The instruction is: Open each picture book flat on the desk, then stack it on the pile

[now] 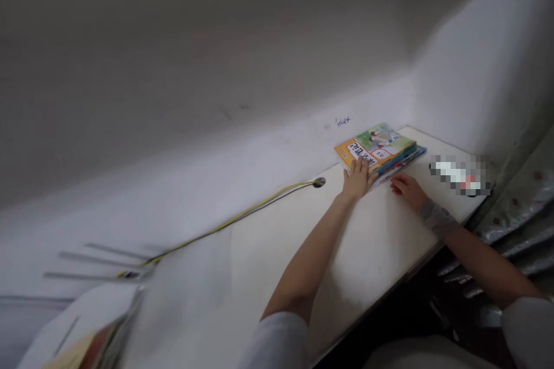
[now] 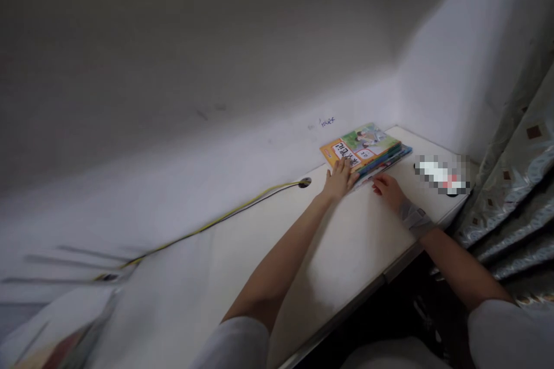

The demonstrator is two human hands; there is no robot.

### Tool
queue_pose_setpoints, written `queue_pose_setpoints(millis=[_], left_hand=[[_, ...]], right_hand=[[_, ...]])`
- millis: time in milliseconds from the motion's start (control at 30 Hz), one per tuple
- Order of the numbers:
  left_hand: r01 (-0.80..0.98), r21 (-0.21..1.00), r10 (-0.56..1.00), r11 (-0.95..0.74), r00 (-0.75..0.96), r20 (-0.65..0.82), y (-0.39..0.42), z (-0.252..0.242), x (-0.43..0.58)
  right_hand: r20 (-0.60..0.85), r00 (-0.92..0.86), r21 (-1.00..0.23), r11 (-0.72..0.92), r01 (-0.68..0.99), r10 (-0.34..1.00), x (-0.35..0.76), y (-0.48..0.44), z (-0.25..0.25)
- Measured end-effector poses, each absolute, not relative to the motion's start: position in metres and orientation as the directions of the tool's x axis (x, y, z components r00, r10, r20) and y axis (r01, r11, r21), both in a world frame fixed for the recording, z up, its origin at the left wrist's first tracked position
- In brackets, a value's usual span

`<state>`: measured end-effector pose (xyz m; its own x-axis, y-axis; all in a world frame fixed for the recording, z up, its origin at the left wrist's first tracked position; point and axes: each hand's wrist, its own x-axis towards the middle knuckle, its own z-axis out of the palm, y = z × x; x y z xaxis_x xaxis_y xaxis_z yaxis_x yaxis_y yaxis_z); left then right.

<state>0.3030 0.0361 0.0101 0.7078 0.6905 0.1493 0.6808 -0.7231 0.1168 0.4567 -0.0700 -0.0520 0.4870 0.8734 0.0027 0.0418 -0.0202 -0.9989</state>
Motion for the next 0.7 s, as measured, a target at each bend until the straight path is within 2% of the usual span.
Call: queue_pose_setpoints(millis=[100,233,267,300,367,433,500,600,700], left_hand=[[0.641,0.131,0.654,-0.756,0.736,0.176,0.023,0.022,0.268],[0.646,0.063,0.646,-0.761,0.745,0.168,0.006,0.026,0.183],[0.704,0.039,0.701,-0.709,0.697,0.150,0.005,0.026,0.157],[0.783,0.015,0.778,-0.622,0.616,0.127,0.004,0.024,0.129],[0.933,-0.033,0.929,-0.359,0.361,0.078,0.005,0.021,0.071],[0.993,-0.054,0.992,-0.102,0.106,0.065,0.006,0.017,0.015],[0.996,-0.059,0.997,0.071,-0.068,0.049,0.006,0.012,-0.033],[0.980,-0.055,0.981,0.191,-0.192,-0.014,0.003,0.003,-0.084],[0.977,-0.037,0.975,0.209,-0.211,-0.071,0.001,-0.005,-0.108]], right_hand=[[0.037,0.444,-0.987,-0.037,0.157,0.895,0.458,-0.074,-0.051],[0.094,0.339,-0.941,-0.028,0.339,0.936,0.459,-0.081,-0.051],[0.117,0.317,-0.915,-0.023,0.404,0.941,0.460,-0.082,-0.051],[0.176,0.280,-0.828,-0.012,0.561,0.944,0.460,-0.083,-0.052],[0.214,0.191,-0.656,-0.004,0.754,0.958,0.460,-0.083,-0.054],[0.210,0.148,-0.578,0.001,0.816,0.966,0.461,-0.083,-0.056],[0.209,0.133,-0.548,0.003,0.836,0.969,0.462,-0.083,-0.058],[0.229,0.119,-0.516,0.016,0.856,0.966,0.464,-0.083,-0.060],[0.242,0.121,-0.498,0.016,0.867,0.963,0.466,-0.083,-0.064]])
